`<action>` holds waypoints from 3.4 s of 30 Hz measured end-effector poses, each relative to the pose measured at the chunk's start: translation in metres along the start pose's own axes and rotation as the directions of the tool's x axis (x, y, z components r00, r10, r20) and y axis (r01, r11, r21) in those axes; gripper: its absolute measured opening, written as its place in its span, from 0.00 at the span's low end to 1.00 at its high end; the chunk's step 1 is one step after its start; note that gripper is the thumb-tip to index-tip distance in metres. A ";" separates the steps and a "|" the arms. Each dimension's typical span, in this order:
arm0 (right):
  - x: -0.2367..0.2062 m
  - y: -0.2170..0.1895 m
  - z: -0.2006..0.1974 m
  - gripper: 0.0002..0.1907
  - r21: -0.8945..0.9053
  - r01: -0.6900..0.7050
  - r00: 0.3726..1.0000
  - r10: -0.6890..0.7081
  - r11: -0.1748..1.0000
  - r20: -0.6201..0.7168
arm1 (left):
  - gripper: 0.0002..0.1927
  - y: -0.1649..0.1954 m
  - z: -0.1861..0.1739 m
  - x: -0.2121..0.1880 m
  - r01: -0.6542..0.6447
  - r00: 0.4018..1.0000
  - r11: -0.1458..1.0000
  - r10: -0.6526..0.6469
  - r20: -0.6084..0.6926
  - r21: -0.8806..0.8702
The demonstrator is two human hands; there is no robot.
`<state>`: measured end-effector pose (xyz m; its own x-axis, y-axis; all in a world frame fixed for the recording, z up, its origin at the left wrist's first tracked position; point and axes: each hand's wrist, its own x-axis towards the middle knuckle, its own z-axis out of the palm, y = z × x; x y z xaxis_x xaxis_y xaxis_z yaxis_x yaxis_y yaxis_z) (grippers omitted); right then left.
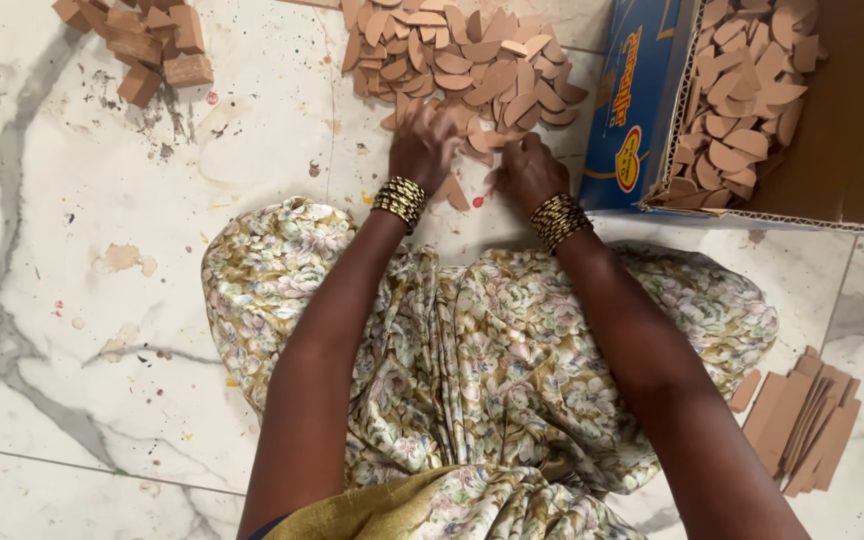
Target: The person sits on the floor and sorts small wooden pieces by hand, picking them up from a pile and placing them into a cardboard box. The person handles the pieces one at a time, occasionally adjusting the pile on the floor.
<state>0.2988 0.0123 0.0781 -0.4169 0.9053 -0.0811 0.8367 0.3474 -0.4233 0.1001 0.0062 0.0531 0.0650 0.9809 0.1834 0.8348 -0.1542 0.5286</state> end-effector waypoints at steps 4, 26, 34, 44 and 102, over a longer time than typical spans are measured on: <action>0.008 0.007 -0.009 0.10 -0.019 -0.092 0.995 0.092 0.996 -0.042 | 0.20 0.007 0.003 0.013 -0.052 0.997 0.998 0.049 0.055 0.047; 0.009 -0.014 -0.041 0.14 0.921 -0.366 0.929 0.015 -0.134 0.371 | 0.09 0.049 -0.017 0.007 -0.232 0.959 0.965 0.206 -0.197 -0.118; 0.003 -0.025 -0.048 0.17 0.921 -0.213 0.965 0.079 -0.325 0.251 | 0.16 0.057 -0.037 0.035 0.053 0.999 0.908 -0.043 0.033 -0.416; 0.016 0.012 -0.050 0.06 0.926 -0.293 0.943 0.087 -0.237 0.321 | 0.13 0.018 0.001 -0.003 0.099 0.994 0.992 -0.096 0.043 -0.077; 0.013 0.003 -0.035 0.15 0.945 -0.324 0.931 0.165 -0.034 0.325 | 0.18 -0.011 -0.011 -0.013 -0.160 0.951 0.929 0.054 0.305 0.335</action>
<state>0.3080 0.0333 0.1076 -0.3660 0.8206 -0.4389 -0.2290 -0.5366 -0.8122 0.0841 -0.0063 0.0540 0.2736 0.9605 -0.0498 0.9478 -0.2604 0.1842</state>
